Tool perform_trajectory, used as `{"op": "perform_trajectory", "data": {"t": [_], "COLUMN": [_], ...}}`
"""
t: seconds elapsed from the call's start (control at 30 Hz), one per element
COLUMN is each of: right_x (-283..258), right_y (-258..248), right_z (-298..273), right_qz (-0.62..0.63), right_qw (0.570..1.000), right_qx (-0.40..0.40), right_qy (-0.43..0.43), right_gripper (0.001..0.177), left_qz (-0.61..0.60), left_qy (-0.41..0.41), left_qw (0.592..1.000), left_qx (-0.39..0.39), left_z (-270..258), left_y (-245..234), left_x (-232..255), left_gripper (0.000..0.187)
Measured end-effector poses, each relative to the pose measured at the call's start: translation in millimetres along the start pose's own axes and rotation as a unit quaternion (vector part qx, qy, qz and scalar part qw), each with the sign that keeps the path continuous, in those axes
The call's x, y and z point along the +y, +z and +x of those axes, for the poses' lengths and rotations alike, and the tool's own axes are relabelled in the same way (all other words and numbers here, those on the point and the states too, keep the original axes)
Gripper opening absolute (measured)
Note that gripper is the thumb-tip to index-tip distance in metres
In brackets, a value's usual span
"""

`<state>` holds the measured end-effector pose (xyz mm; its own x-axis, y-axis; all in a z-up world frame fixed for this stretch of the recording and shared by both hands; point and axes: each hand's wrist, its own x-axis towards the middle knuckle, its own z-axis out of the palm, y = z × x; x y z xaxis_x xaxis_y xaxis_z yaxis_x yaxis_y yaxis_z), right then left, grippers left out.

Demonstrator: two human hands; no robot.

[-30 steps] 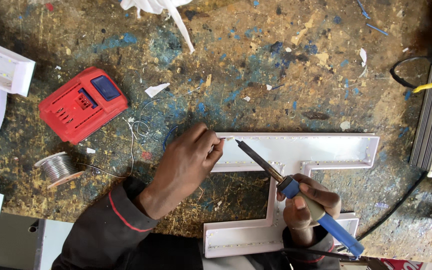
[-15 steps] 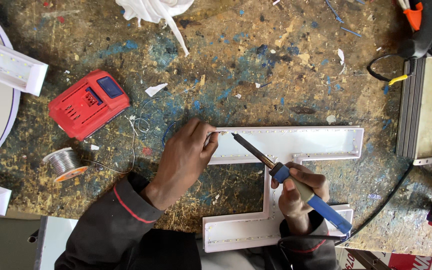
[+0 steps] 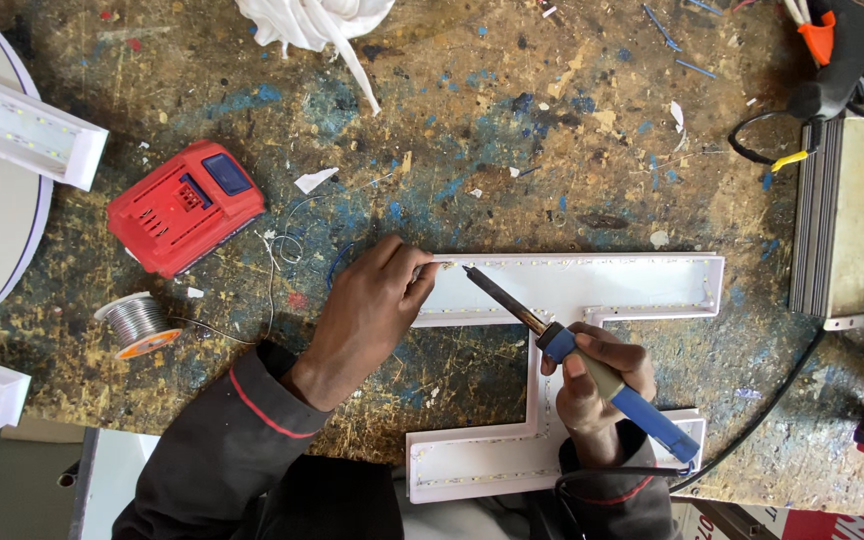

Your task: The person uses a soldering iron to attach wires to a white LED strip shaped like the letter E. They wipe the soldering iron tip with a cloth and continue soldering connections along the strip. Finally, they pick up a red power supply unit and connect the wires to it.

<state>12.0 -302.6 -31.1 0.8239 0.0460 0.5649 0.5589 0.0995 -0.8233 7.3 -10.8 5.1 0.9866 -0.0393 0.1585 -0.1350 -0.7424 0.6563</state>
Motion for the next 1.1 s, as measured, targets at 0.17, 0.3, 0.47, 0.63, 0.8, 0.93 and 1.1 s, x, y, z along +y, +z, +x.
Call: {"op": "perform_trajectory", "data": {"t": [0.17,0.3,0.47,0.63,0.8,0.93,1.1], "right_x": [-18.4,-19.2,-27.4,-33.9,-32.7,-34.0,-27.2], "right_y": [10.1,11.8,14.5,15.6,19.1,20.4,13.0], "right_z": [8.3,15.2,13.0,12.7,19.5,17.5,10.8], "right_qz": [-0.059,-0.095,-0.108,-0.139,-0.111,-0.072,-0.058], "right_qw": [0.998,0.994,0.993,0.988,0.992,0.996,0.995], "right_qx": [-0.017,-0.044,0.012,0.036,0.046,0.038,0.038], "right_qy": [0.034,0.031,0.053,0.055,0.038,0.041,0.065], "right_gripper": [0.018,0.014,0.031,0.032,0.037,0.038,0.028], "left_qz": [-0.028,0.029,0.108,0.092,0.076,0.059,0.134], "left_qy": [0.003,-0.033,-0.077,-0.106,-0.214,-0.228,-0.222], "left_qw": [0.999,0.999,0.966,0.950,0.970,0.968,0.966], "left_qx": [-0.044,-0.030,0.222,0.280,0.083,0.090,0.004], "left_z": [-8.6,-0.6,-16.7,-43.7,-57.7,-37.0,-17.0], "left_y": [-6.2,-51.0,-134.1,-149.3,-79.9,-44.7,-40.3], "left_x": [-3.5,7.8,4.2,8.1,11.7,-15.2,-24.1], "left_gripper": [0.020,0.055,0.032,0.028,0.020,0.028,0.013]}}
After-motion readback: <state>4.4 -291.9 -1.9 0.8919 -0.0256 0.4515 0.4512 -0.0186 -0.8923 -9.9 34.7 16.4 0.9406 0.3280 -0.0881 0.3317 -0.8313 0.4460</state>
